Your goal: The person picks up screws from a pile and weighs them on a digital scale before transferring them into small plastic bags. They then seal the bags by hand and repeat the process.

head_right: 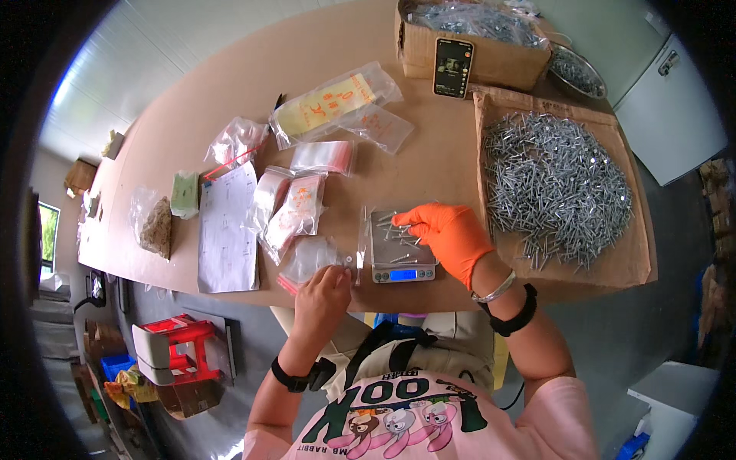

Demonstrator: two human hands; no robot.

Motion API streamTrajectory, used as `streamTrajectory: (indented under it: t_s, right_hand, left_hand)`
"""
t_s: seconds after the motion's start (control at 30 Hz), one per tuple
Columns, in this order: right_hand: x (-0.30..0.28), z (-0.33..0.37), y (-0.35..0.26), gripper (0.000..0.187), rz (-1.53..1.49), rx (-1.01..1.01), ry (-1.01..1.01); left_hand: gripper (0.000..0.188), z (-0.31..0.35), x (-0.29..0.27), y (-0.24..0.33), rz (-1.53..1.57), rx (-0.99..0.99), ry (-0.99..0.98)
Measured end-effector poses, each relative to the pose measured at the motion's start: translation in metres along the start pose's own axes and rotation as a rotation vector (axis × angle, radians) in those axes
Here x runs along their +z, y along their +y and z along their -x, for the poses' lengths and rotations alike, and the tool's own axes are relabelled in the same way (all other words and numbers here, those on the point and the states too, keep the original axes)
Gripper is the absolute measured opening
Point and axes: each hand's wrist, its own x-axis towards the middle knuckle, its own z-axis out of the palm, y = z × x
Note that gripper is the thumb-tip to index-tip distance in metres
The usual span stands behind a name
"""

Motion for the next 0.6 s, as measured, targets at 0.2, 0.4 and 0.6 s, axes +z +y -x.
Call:
streamTrajectory:
  t_s: [0.2, 0.4, 0.6]
  right_hand:
    - [-0.027, 0.016, 0.006, 0.022, -0.317, -0.042, 0.043]
    - [-0.079, 0.031, 0.029, 0.025, -0.231, -0.107, 0.248]
    - [-0.102, 0.040, 0.053, 0.038, 0.964, -0.014, 0.580]
  left_hand:
    - [0.060, -0.001, 0.006, 0.028, 0.087, -0.172, -0.025]
    - [0.088, 0.018, 0.009, 0.048, 0.207, -0.193, -0.153]
    - [0.049, 0.031, 0.006, 0.029, 0.203, -0.006, -0.042]
